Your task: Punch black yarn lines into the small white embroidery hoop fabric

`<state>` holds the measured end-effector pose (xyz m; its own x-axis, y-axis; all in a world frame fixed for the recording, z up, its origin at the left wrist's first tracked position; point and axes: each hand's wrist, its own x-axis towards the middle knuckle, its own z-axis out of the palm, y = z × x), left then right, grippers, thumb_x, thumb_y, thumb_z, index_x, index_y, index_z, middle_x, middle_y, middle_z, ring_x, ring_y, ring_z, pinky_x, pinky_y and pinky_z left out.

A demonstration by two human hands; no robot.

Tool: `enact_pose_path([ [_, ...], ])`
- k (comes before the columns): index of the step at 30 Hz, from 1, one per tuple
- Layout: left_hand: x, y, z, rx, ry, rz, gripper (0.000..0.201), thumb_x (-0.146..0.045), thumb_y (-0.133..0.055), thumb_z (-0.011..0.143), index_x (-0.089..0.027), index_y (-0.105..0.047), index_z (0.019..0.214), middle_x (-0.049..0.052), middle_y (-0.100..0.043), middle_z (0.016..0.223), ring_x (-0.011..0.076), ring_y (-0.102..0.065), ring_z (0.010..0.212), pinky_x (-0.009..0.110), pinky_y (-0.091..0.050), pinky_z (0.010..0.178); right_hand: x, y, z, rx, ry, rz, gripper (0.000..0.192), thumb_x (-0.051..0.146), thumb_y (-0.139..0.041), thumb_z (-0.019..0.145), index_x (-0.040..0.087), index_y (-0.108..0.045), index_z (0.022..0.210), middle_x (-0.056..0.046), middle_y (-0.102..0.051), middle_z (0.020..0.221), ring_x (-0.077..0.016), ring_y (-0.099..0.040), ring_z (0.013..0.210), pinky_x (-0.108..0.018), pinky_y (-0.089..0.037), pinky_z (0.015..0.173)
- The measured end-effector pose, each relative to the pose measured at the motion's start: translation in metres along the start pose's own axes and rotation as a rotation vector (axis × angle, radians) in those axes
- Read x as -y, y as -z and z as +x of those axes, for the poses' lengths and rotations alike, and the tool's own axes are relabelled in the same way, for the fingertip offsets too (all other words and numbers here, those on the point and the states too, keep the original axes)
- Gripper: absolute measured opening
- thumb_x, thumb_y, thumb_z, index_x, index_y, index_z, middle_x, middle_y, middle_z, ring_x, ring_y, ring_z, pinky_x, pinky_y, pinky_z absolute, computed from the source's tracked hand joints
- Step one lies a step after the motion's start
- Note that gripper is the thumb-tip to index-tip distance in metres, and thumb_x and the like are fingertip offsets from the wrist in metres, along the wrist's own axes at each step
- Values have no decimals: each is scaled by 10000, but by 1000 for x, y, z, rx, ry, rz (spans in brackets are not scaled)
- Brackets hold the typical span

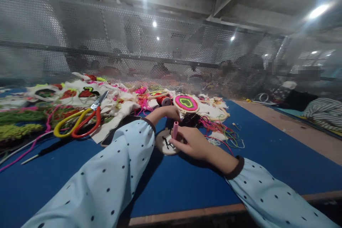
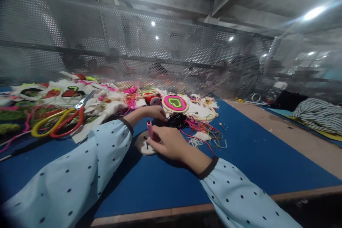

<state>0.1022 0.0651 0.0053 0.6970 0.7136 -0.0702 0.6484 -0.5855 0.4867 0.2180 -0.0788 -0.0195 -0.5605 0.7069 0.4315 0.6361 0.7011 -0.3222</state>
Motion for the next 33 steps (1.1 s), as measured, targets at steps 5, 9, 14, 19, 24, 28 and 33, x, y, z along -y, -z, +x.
enact_pose_path([
  [5, -3, -4, 5, -24, -11, 46, 122, -139, -575, 617, -110, -672, 686, -1, -617, 611, 98, -484, 583, 187, -363, 554, 0, 0, 0, -5, 6, -1, 161, 320, -488, 843, 164, -531, 849, -23, -601, 747, -114, -498, 608, -211, -299, 558],
  [9, -3, 14, -1, -132, 51, -101, 86, -195, -613, 625, -112, -628, 609, 7, -579, 560, 99, -483, 538, 213, -367, 528, 0, 0, 0, -6, -3, 5, 155, 318, -490, 842, 169, -533, 846, -14, -596, 730, -111, -496, 608, -212, -295, 558],
  [14, 6, 55, -20, -227, 49, -818, 146, -263, -579, 689, -130, -606, 635, 70, -633, 621, 148, -579, 595, 267, -465, 578, 0, 0, -1, 7, -14, 11, 156, 315, -496, 835, 165, -535, 827, -13, -592, 718, -107, -487, 593, -213, -292, 551],
  [19, 11, 83, -38, -602, -139, -1274, 82, -231, -538, 688, -154, -558, 669, 75, -679, 856, 176, -633, 806, 306, -504, 732, -2, 0, -2, 21, -31, 34, 173, 327, -486, 840, 163, -539, 819, -18, -591, 713, -111, -492, 602, -216, -299, 556],
  [24, 13, 98, -42, -1004, -199, -1095, 55, -202, -524, 668, -160, -502, 640, 50, -663, 823, 153, -625, 807, 280, -484, 736, -2, 0, -2, 30, -41, 41, 184, 330, -478, 845, 159, -538, 812, -25, -595, 721, -112, -494, 603, -217, -302, 555],
  [28, 20, 107, -41, -1298, -190, -751, 88, -177, -532, 653, -164, -464, 599, 19, -623, 739, 137, -597, 803, 247, -455, 722, -1, 0, -2, 23, -26, 45, 159, 314, -486, 842, 164, -534, 826, -15, -599, 722, -110, -503, 610, -215, -300, 557],
  [33, 36, 106, -43, -1528, -120, -280, 54, -171, -514, 676, -176, -488, 628, 23, -617, 823, 160, -558, 900, 279, -409, 831, -1, 0, -2, 20, -28, 35, 163, 320, -490, 839, 164, -537, 826, -15, -597, 712, -112, -499, 600, -217, -292, 553],
])
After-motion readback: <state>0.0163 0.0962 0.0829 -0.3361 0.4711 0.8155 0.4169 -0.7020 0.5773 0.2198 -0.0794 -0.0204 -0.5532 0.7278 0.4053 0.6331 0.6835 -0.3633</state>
